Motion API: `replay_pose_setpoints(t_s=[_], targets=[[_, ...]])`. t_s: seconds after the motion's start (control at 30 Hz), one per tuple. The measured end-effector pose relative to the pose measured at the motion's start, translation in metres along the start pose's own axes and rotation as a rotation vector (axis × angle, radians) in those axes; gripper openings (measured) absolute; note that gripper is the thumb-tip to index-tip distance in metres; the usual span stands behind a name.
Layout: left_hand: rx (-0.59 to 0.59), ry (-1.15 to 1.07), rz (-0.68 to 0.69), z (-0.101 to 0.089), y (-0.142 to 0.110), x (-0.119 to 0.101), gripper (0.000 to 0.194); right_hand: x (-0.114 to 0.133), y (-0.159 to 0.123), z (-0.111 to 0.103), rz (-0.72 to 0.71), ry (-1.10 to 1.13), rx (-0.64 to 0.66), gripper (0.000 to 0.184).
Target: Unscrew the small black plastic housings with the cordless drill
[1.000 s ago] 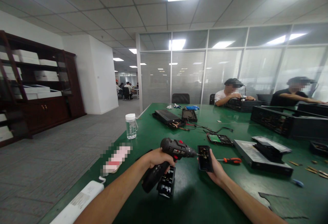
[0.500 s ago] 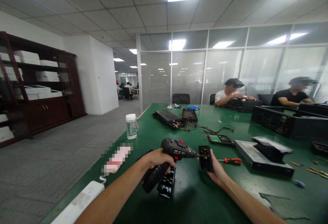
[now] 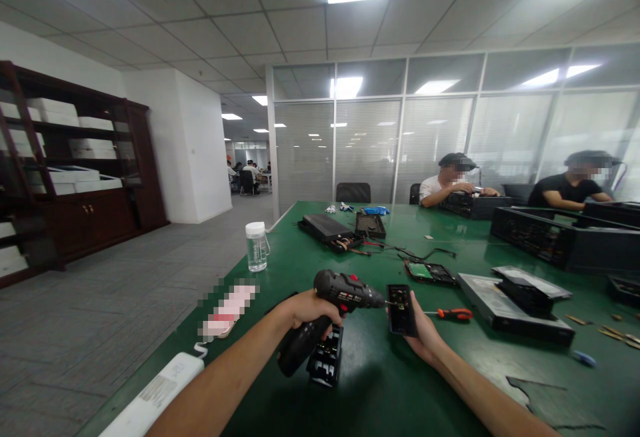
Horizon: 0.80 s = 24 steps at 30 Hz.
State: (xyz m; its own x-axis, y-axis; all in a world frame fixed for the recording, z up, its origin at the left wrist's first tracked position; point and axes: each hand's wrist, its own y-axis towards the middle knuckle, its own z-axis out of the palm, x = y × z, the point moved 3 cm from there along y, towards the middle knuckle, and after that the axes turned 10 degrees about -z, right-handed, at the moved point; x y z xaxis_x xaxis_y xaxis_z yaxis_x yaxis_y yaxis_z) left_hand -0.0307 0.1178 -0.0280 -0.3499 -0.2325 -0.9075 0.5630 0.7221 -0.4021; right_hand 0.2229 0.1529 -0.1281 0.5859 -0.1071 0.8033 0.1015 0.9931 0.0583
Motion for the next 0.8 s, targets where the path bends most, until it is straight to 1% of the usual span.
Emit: replay_pose_setpoints(t_s=[0.2, 0.57, 0.8], targets=[[0.007, -0.002, -0.007, -0.0005, 0.0016, 0.0012, 0.030, -0.0011, 0.0024, -0.0025, 0.013, -0.009, -0.013, 0.039], [0.021, 0.002, 0.000, -0.0014, 0.0036, 0.0026, 0.026, 0.0009, -0.0008, 0.0013, 0.007, -0.002, -0.012, 0.039], [0.015, 0.002, 0.004, -0.0019, 0.0039, 0.0030, 0.028, 0.0008, 0.0004, 0.0013, -0.009, 0.000, -0.012, 0.036]])
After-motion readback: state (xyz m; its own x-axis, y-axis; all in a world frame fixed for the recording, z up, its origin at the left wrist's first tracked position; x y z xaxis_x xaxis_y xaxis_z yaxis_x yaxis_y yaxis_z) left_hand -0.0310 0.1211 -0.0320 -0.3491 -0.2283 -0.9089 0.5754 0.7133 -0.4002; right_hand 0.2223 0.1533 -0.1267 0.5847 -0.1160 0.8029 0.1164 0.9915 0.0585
